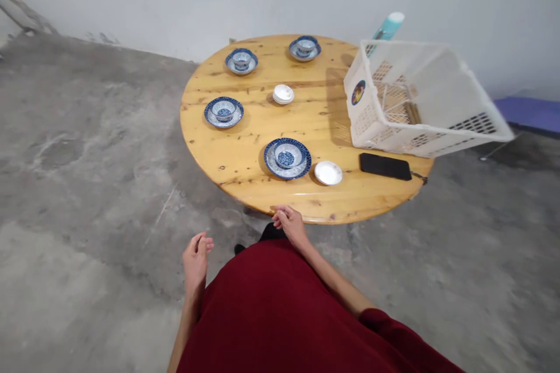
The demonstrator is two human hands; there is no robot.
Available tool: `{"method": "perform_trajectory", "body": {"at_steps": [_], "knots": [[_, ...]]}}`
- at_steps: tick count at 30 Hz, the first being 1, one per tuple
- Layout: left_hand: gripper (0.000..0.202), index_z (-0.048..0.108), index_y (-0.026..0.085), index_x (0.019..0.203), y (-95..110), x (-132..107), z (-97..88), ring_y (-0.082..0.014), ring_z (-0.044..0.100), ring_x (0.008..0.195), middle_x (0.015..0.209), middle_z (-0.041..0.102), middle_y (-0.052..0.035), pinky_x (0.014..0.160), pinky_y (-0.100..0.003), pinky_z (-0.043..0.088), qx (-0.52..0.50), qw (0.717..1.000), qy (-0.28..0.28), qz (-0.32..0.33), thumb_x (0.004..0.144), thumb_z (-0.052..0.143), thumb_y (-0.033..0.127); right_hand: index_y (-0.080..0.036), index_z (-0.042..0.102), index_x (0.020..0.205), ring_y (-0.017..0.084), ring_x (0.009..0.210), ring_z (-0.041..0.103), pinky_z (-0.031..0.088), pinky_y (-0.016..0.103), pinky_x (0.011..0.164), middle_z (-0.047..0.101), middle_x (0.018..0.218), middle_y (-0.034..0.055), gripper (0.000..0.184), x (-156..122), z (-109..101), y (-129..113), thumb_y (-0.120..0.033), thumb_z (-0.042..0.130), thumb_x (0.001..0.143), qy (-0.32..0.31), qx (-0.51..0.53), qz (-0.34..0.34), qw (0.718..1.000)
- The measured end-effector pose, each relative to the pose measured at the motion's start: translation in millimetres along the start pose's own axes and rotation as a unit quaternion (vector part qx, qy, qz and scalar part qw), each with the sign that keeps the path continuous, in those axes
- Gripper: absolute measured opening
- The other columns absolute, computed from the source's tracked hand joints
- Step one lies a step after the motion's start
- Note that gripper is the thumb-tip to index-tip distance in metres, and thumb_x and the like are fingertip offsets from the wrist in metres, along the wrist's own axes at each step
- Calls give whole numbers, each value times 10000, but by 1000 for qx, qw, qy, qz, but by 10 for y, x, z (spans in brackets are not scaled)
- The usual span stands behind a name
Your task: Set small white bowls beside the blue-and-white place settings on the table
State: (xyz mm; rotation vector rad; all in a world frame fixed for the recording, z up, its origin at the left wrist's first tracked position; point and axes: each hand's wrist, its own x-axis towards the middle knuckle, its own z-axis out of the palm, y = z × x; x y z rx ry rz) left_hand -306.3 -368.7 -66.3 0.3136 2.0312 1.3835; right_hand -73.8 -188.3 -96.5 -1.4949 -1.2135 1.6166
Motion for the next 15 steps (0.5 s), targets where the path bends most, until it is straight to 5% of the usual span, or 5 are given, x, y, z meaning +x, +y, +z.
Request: {"method": "perform_trajectory", "body": {"at_steps": [9, 15], "knots": [[527, 699, 148, 1008, 296, 228, 24, -224, 740, 768, 881, 764, -108, 762, -361, 596, 17, 998, -57, 3, 760, 670, 613, -171, 665, 958, 141, 512, 608, 478, 252, 488, 680, 664, -1, 431, 87, 536, -200, -492, 546, 696, -76, -38, -6, 996], [474, 704, 162, 1004, 675, 777, 53, -234, 744, 792, 887, 765, -95, 788, -363, 588, 51, 995, -85, 22, 790, 656, 583, -187, 659, 991, 148, 533, 621, 501, 262, 517, 686, 684, -5, 406, 460, 1121, -340, -473, 563, 720, -126, -20, -4, 992]]}}
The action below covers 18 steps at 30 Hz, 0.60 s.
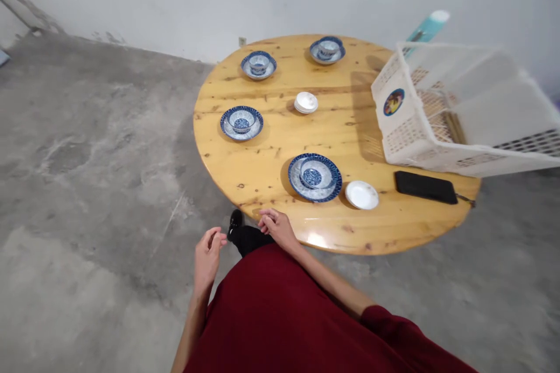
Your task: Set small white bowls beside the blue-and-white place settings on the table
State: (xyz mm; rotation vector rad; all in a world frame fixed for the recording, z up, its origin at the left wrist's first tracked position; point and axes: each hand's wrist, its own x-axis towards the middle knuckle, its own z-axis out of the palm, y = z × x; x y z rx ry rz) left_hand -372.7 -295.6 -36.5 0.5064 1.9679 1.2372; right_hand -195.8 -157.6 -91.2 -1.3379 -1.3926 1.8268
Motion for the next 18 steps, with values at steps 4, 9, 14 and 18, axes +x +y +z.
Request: {"method": "perform_trajectory", "body": {"at_steps": [4, 9, 14, 18], "knots": [[470, 704, 163, 1042, 314, 567, -54, -228, 741, 804, 913, 767, -94, 798, -354, 580, 38, 999, -25, 12, 826, 629, 574, -184, 662, 1002, 148, 539, 622, 510, 271, 536, 689, 697, -1, 396, 405, 296, -122, -472, 563, 749, 0, 28, 7, 1000], [450, 700, 168, 1036, 716, 1291, -72, -220, 736, 792, 899, 762, -82, 789, -340, 575, 95, 989, -113, 13, 843, 631, 569, -178, 681, 997, 158, 573, 642, 521, 278, 569, 695, 697, 4, 362, 835, 522, -279, -436, 558, 775, 69, 70, 21, 995], [431, 713, 171, 1058, 993, 1870, 28, -222, 732, 836, 932, 762, -80, 830, -340, 569, 131, 979, -156, 12, 865, 625, 546, -171, 686, 1012, 140, 554, 623, 498, 264, 572, 701, 697, 3, 360, 1148, 580, -403, -426, 569, 787, 130, 108, 36, 985], [471, 717, 163, 1062, 1104, 2185, 124, -228, 728, 852, 944, 760, -91, 846, -351, 571, 131, 976, -172, 2, 848, 643, 576, -178, 683, 1020, 146, 558, 618, 506, 282, 585, 697, 693, 6, 393, 1263, 557, -522, -465, 587, 769, 158, 134, 42, 977]]}}
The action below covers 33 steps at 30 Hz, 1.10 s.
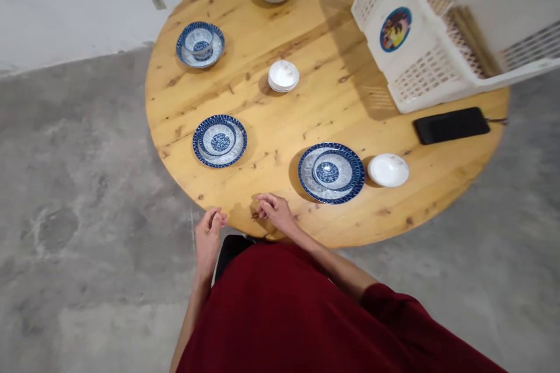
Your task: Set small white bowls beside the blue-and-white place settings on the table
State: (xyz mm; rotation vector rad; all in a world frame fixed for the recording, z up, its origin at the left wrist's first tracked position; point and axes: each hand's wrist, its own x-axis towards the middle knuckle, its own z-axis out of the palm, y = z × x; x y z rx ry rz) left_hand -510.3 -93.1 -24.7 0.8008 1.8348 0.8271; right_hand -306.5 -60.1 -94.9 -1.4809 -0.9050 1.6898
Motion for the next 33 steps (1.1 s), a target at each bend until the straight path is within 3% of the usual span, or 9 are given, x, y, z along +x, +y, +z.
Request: {"method": "perform_trajectory", "body": {"at_steps": [8, 14, 17, 20, 25, 30, 33], "knots": [[524, 721, 148, 1026, 295, 775, -334, -214, 731, 783, 883, 760, -93, 796, -359, 581, 8, 1000, -17, 7, 762, 724, 601, -167, 703, 996, 185, 599, 633, 518, 306, 587, 701, 717, 40, 386, 126, 12, -260, -476, 626, 779, 111, 26, -20, 993], [557, 726, 124, 1023, 720, 1678, -628, -192, 729, 772, 891, 772, -105, 794, -335, 580, 15, 998, -14, 56, 739, 739, 603, -166, 693, 1006, 182, 605, 627, 527, 310, 594, 701, 719, 43, 407, 382, 177, -294, -505, 638, 788, 215, 62, -29, 974], [560, 729, 116, 1031, 903, 2193, -741, -187, 727, 760, 879, 769, -101, 782, -325, 588, 42, 995, -53, 79, 749, 724, 599, -173, 685, 989, 173, 584, 618, 519, 301, 578, 700, 699, 33, 382, 613, 299, -403, -494, 634, 789, 287, 54, -34, 956], [519, 728, 125, 1069, 1033, 2685, -808, -179, 734, 792, 903, 771, -85, 801, -315, 598, 61, 985, -116, 111, 799, 685, 566, -185, 680, 964, 168, 577, 620, 515, 291, 576, 687, 667, 14, 352, 791, 461, -582, -479, 601, 785, 365, 39, -37, 930], [430, 721, 143, 1057, 1170, 3354, -747, -160, 729, 766, 858, 757, -51, 789, -302, 612, 94, 969, -201, 107, 810, 673, 492, -176, 673, 982, 155, 579, 632, 523, 280, 588, 708, 721, 22, 354, 930, 894, -678, -427, 549, 766, 429, 89, -2, 899], [411, 713, 154, 1060, 1346, 3659, -688, -177, 739, 776, 880, 770, -61, 781, -313, 618, 138, 939, -287, 131, 842, 654, 497, -183, 671, 962, 170, 575, 639, 511, 281, 559, 705, 706, 31, 338, 924, 1476, -534, -436, 565, 765, 492, 150, 48, 857], [398, 713, 165, 1080, 1451, 3767, -613, -176, 741, 801, 916, 775, -63, 793, -302, 606, 157, 927, -313, 138, 862, 646, 491, -186, 670, 962, 171, 582, 637, 516, 290, 571, 706, 706, 33, 342, 938, 1570, -539, -447, 572, 763, 514, 155, 45, 842]]}}
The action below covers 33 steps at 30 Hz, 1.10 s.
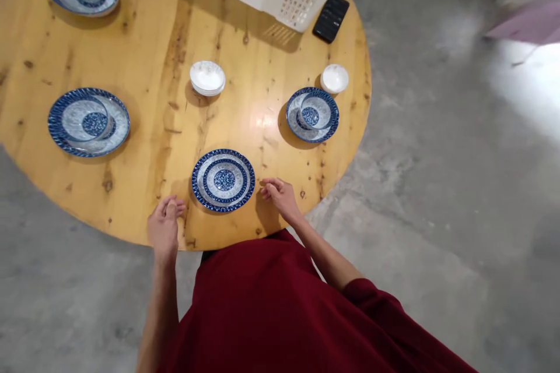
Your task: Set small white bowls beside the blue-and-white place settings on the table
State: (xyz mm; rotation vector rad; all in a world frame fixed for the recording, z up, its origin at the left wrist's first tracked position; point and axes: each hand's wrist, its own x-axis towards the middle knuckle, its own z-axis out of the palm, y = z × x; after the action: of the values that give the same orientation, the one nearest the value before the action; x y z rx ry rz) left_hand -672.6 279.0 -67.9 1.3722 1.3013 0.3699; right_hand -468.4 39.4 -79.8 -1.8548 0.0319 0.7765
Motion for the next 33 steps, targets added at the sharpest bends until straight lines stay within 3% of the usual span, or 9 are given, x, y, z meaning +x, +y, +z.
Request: {"method": "perform_trajectory", "body": {"at_steps": [5, 9, 16, 22, 27, 33], "knots": [[377, 719, 171, 1072, 79, 115, 98, -188, 734, 817, 924, 770, -69, 798, -307, 584, 23, 999, -40, 9, 868, 643, 479, -167, 679, 979, 163, 576, 624, 506, 287, 575, 709, 709, 33, 373, 261, -63, -239, -455, 581, 763, 34, -2, -44, 998], [338, 726, 179, 997, 80, -6, 203, -199, 722, 793, 893, 765, -64, 782, -304, 555, 51, 995, -80, 6, 857, 659, 480, -153, 698, 1009, 176, 622, 651, 555, 314, 635, 724, 749, 40, 376, 395, -66, -292, -434, 637, 766, 0, -34, -37, 999], [287, 746, 180, 941, 16, -109, 321, -216, 696, 856, 920, 773, -66, 781, -289, 513, 94, 990, -96, 44, 911, 608, 429, -171, 726, 1010, 180, 648, 616, 544, 315, 629, 664, 742, 24, 425, 194, 113, -142, -557, 594, 892, -71, -70, -51, 994], [319, 742, 193, 855, 66, -103, 359, -192, 644, 790, 820, 729, -25, 714, -257, 472, 117, 984, -120, 55, 940, 546, 430, -196, 652, 780, 172, 708, 535, 467, 287, 672, 599, 707, 15, 410, 107, 231, -181, -573, 560, 912, -42, -145, -130, 980], [335, 687, 202, 749, 67, -86, 350, -172, 598, 727, 738, 660, -6, 667, -250, 432, 122, 985, -112, 44, 927, 538, 444, -193, 697, 835, 201, 757, 603, 502, 306, 733, 688, 784, 45, 402, 113, 260, -126, -574, 580, 890, -37, -131, -122, 983], [340, 680, 189, 745, 55, -62, 324, -164, 574, 706, 717, 640, -6, 649, -248, 419, 119, 986, -104, 43, 917, 535, 444, -185, 721, 842, 237, 786, 648, 520, 333, 748, 729, 822, 77, 457, 141, 307, -4, -622, 586, 862, -26, -128, -108, 985]]}}
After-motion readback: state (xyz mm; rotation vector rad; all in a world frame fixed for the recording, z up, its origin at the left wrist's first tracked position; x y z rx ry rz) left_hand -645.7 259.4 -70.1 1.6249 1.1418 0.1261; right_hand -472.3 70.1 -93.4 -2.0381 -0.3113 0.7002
